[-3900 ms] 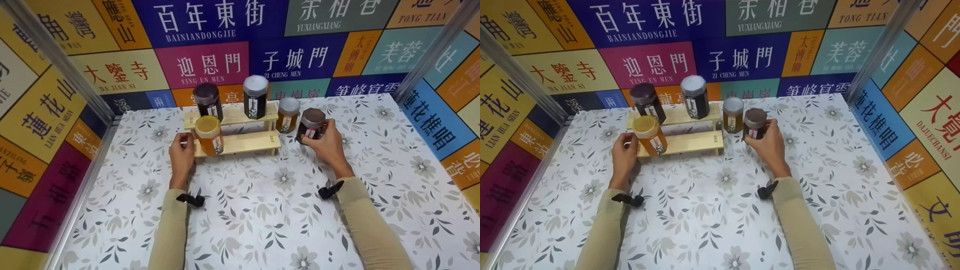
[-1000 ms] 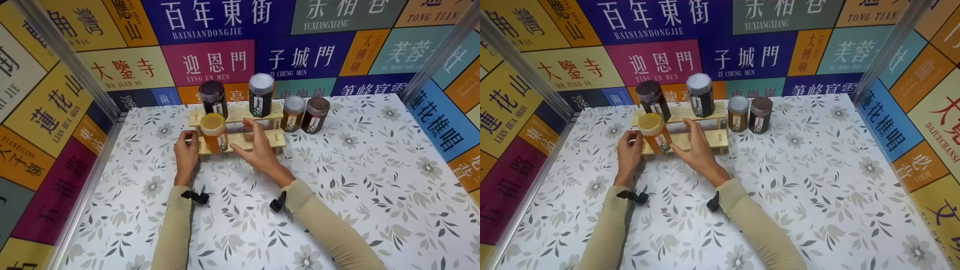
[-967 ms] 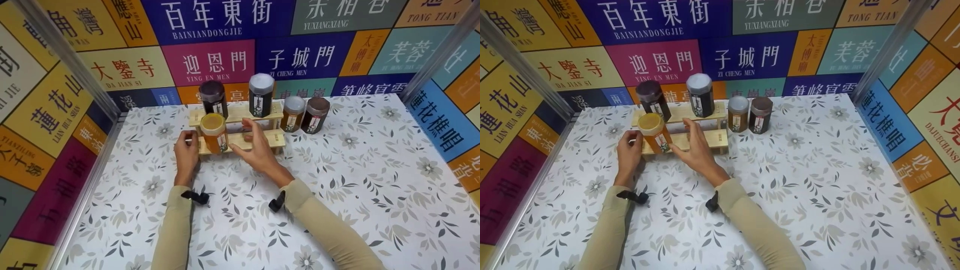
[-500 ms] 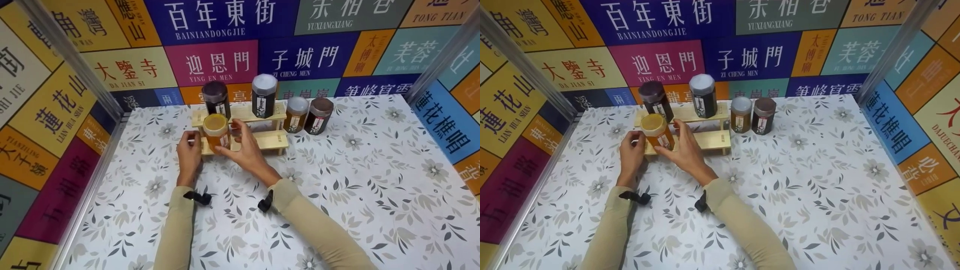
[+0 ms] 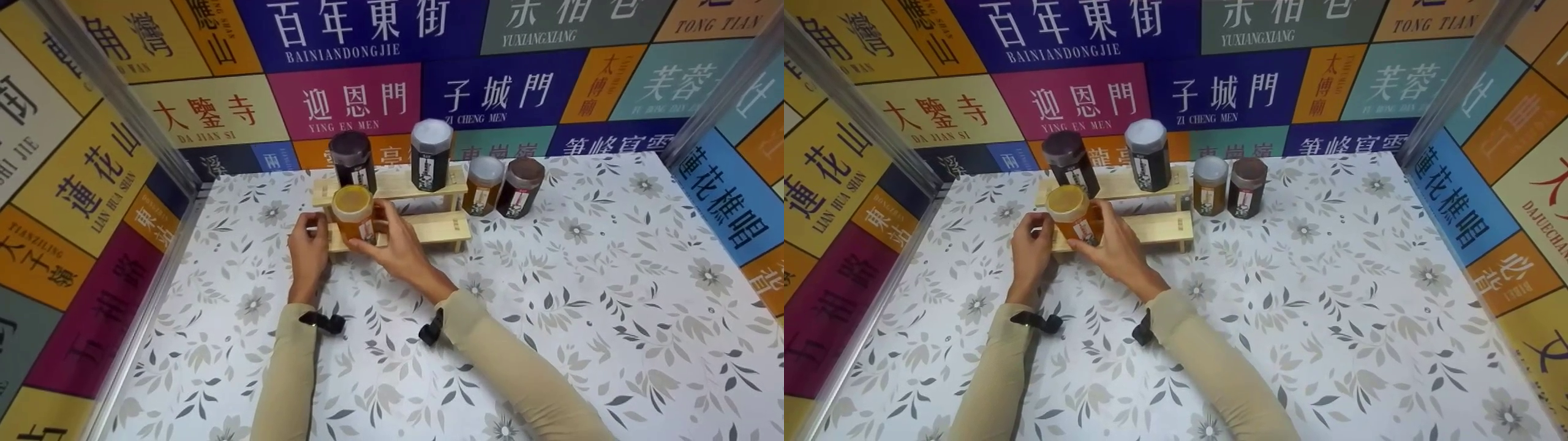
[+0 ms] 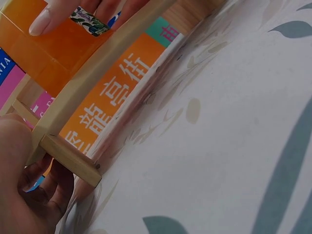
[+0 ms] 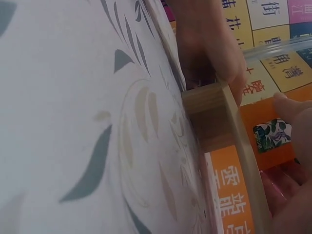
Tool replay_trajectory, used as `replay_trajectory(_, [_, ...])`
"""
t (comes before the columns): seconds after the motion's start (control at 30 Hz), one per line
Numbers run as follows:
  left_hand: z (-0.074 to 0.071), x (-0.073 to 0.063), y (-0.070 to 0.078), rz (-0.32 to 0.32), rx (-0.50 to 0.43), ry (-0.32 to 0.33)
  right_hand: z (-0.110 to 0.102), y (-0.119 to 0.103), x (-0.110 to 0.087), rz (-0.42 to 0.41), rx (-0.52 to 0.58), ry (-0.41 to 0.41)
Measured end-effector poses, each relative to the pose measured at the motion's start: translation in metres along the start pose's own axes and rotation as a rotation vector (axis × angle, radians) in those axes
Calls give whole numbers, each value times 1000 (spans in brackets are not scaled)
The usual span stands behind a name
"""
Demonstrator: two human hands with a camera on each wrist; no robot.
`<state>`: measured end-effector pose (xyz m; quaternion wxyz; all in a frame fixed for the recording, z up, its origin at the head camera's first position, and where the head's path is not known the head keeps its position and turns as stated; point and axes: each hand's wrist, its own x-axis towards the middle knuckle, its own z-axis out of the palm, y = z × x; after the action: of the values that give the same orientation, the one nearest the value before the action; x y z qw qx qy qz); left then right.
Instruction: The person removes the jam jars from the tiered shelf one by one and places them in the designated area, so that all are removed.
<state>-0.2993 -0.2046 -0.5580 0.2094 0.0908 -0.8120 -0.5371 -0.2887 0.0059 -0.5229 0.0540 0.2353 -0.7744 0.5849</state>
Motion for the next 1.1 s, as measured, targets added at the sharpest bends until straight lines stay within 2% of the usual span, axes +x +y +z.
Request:
replay_trajectory(0.27, [0, 1, -1, 4, 14, 0, -8, -4, -9, 0, -156, 40])
replay_trajectory(0.43, [1, 0, -2, 2, 31, 0, -22, -7, -18, 19, -157, 58])
replay_trajectory(0.83, [0, -1, 1, -5, 30, 7, -77, -6, -42, 124, -156, 29])
replay_trajectory(1.1, [-1, -1, 0, 9, 20, 5, -116, 2, -58, 115, -165, 109])
